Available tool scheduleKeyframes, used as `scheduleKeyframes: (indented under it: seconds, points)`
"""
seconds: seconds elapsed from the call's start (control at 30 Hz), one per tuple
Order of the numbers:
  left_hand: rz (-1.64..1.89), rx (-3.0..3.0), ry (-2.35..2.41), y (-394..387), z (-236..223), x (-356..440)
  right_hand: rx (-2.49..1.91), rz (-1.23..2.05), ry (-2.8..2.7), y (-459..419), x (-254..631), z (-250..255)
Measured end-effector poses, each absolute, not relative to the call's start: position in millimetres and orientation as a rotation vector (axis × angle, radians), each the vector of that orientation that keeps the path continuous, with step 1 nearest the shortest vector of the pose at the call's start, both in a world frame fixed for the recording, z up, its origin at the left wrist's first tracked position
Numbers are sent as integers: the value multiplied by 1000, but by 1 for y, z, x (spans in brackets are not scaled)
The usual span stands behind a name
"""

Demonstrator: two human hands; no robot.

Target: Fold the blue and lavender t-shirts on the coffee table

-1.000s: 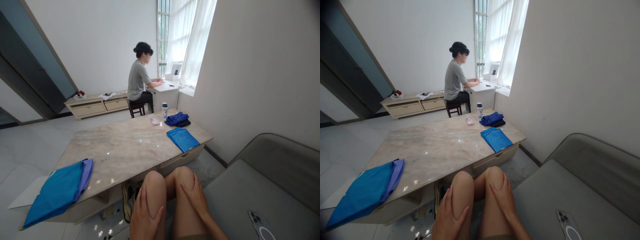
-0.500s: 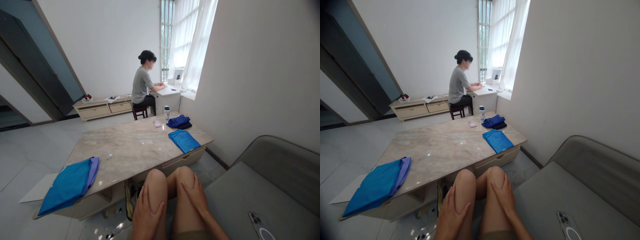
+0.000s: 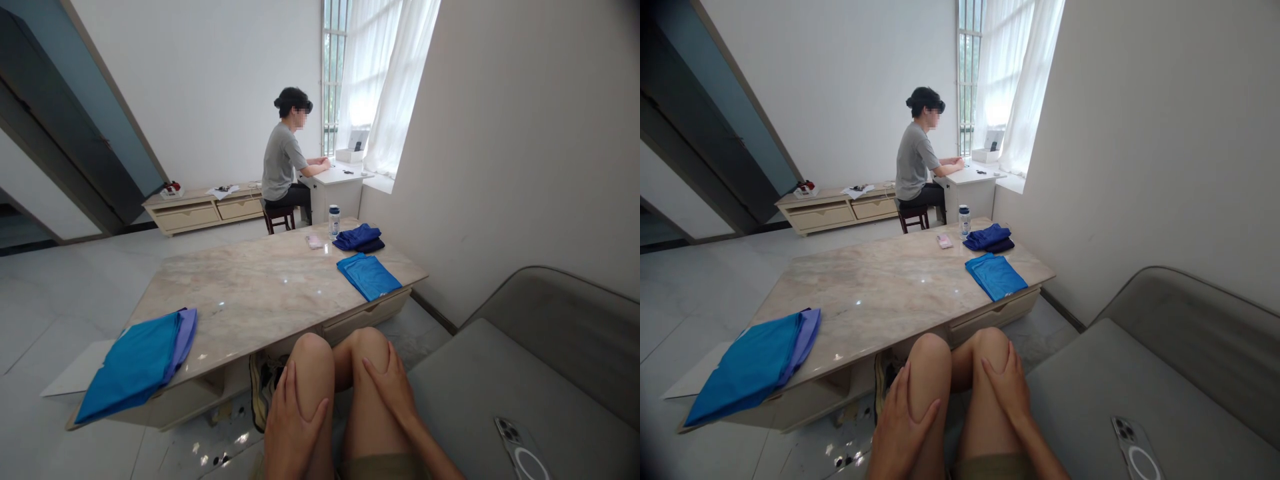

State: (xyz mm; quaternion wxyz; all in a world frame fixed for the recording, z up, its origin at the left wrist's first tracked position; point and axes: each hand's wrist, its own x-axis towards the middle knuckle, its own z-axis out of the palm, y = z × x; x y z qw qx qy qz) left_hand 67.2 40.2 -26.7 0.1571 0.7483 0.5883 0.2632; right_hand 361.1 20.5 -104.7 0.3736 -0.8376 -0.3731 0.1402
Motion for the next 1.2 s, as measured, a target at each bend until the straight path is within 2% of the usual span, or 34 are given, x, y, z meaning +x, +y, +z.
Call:
scheduleKeyframes:
  seconds: [0.43, 0.63, 0.77, 0.9, 1.2]
  points:
    - [767, 2139, 1689, 34, -23, 62, -2080, 350, -930, 25, 366, -102]
    - [844, 2202, 1657, 41, -41, 63, -1942, 201, -1238, 90, 416, -54]
    - [857, 2184, 1635, 41, -45, 71, -2124, 70, -1407, 160, 451, -24]
    - [867, 2141, 1657, 35, -46, 79, -2347, 32, -1505, 214, 467, -23]
    - [852, 2116, 1720, 33, -49, 85, -2536, -75, -1626, 247, 482, -32]
